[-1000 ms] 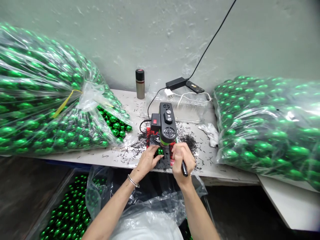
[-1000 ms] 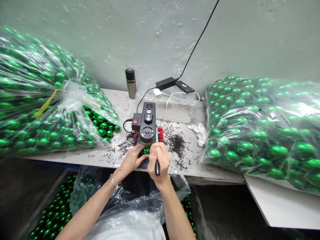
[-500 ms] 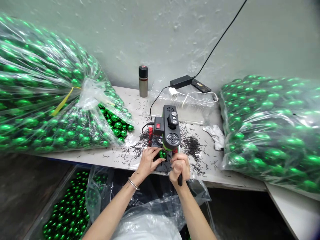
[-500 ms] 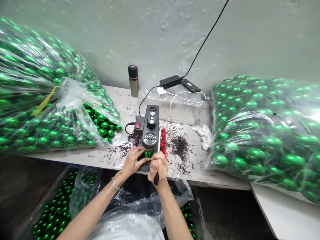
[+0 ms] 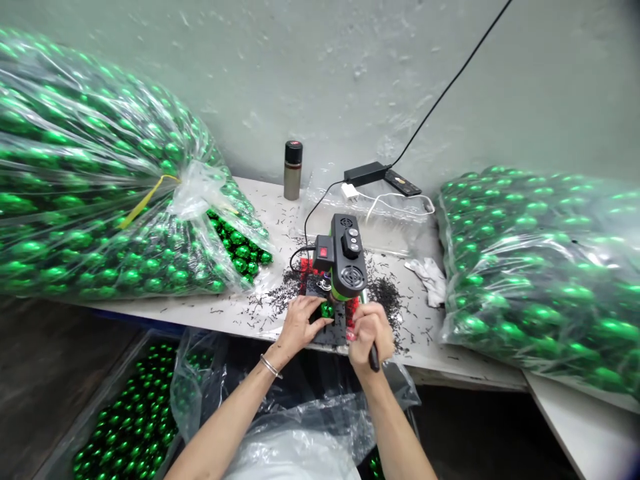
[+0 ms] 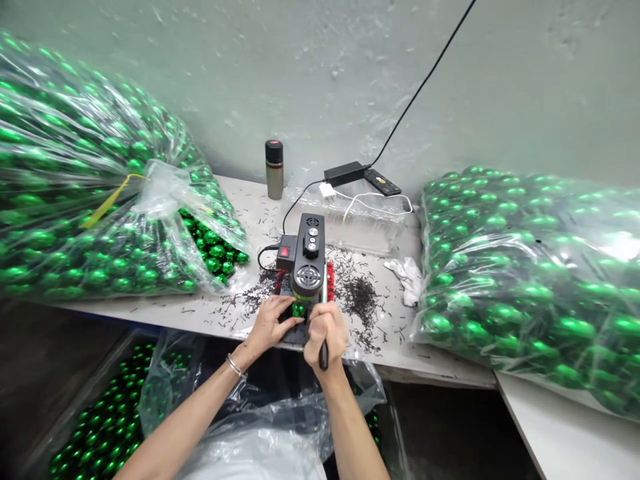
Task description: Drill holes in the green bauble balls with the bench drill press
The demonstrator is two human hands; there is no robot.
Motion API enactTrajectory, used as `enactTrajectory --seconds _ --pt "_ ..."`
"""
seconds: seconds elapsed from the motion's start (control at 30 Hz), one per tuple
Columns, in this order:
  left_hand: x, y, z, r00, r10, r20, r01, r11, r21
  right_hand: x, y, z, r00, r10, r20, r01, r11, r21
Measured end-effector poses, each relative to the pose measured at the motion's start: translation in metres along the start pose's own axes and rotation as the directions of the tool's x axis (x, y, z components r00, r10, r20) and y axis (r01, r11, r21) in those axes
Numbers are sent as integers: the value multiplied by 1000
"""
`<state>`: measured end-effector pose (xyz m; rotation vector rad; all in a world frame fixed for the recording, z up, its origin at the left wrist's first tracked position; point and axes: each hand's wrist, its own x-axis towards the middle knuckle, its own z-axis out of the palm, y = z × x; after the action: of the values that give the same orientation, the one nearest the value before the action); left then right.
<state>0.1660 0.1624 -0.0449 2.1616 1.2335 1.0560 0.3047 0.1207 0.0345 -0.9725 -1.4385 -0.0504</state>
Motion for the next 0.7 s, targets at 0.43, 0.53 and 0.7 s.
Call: enactTrajectory --seconds 0.43,0.53,0.7 --pt "-78 31 -15 974 219 53 -224 968 113 24 -25 -4 991 131 -5 -131 991 -13" --pt "-58 17 -27 983 180 -45 -169 968 188 22 -22 -4 994 111 -2 -111 994 -17" --pt "34 -32 -75 939 -214 -267 294 906 306 18 -16 -4 998 65 7 -66 998 21"
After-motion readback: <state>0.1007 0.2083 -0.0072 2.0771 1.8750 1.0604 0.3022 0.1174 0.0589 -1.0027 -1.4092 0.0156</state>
